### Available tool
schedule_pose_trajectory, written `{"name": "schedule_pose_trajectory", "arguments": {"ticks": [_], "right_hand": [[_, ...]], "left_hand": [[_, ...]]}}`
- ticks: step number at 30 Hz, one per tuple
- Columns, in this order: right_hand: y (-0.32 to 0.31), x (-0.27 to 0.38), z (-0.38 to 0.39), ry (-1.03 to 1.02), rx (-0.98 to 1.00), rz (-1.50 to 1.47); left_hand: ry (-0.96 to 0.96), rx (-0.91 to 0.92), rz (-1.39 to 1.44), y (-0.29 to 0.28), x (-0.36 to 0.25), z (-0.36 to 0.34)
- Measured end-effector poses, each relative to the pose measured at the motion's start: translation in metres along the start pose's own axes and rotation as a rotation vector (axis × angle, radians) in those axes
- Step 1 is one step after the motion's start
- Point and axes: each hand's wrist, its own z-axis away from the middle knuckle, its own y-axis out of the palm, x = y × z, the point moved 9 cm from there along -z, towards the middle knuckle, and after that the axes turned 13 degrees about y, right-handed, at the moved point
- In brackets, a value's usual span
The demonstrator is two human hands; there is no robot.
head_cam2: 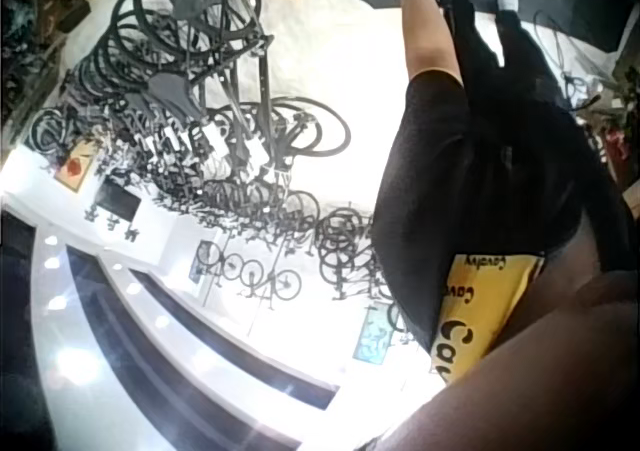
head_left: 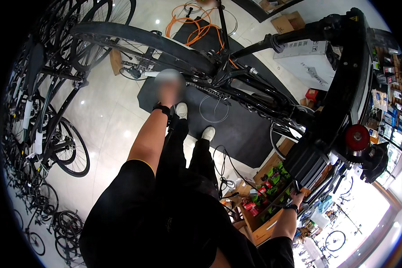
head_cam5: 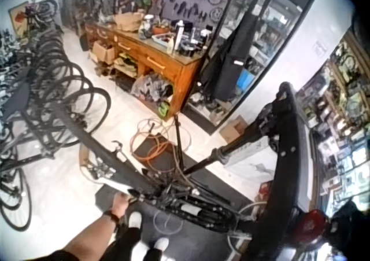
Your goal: The person uses an Allen key to adjust the rear derailleur of a bicycle mounted on a repair stand. They repeatedly tighten and loosen the barrel adjuster while checking the cable tension and derailleur position.
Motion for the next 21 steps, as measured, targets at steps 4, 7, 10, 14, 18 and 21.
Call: {"name": "schedule_pose_trajectory", "arguments": {"ticks": [4,7,10,14,18,21], "right_hand": [[0.000,0.060,-0.007,-0.808,-0.145,1.111],[-0.039,0.023,-0.060,0.004,0.115,-0.074],[-0.004,0.011,-0.032,-0.012,0.097,-0.039],[-0.008,0.007,-0.008,-0.018,0.069,-0.080],[-0.013,-0.003,0.019,0.120,-0.001,-0.105],[0.009,-0.030,0.058,0.074,0.133,0.009]], "left_hand": [[-0.092,0.077,0.023,-0.003,-0.014,0.005],[-0.127,0.031,0.151,0.002,-0.016,0.004],[-0.154,-0.126,0.405,-0.011,0.002,0.009],[-0.317,-0.011,0.458,0.000,-0.005,0.009],[-0.339,-0.017,0.499,-0.009,-0.013,0.012],[-0.414,-0.042,0.605,-0.019,-0.031,0.018]]}}
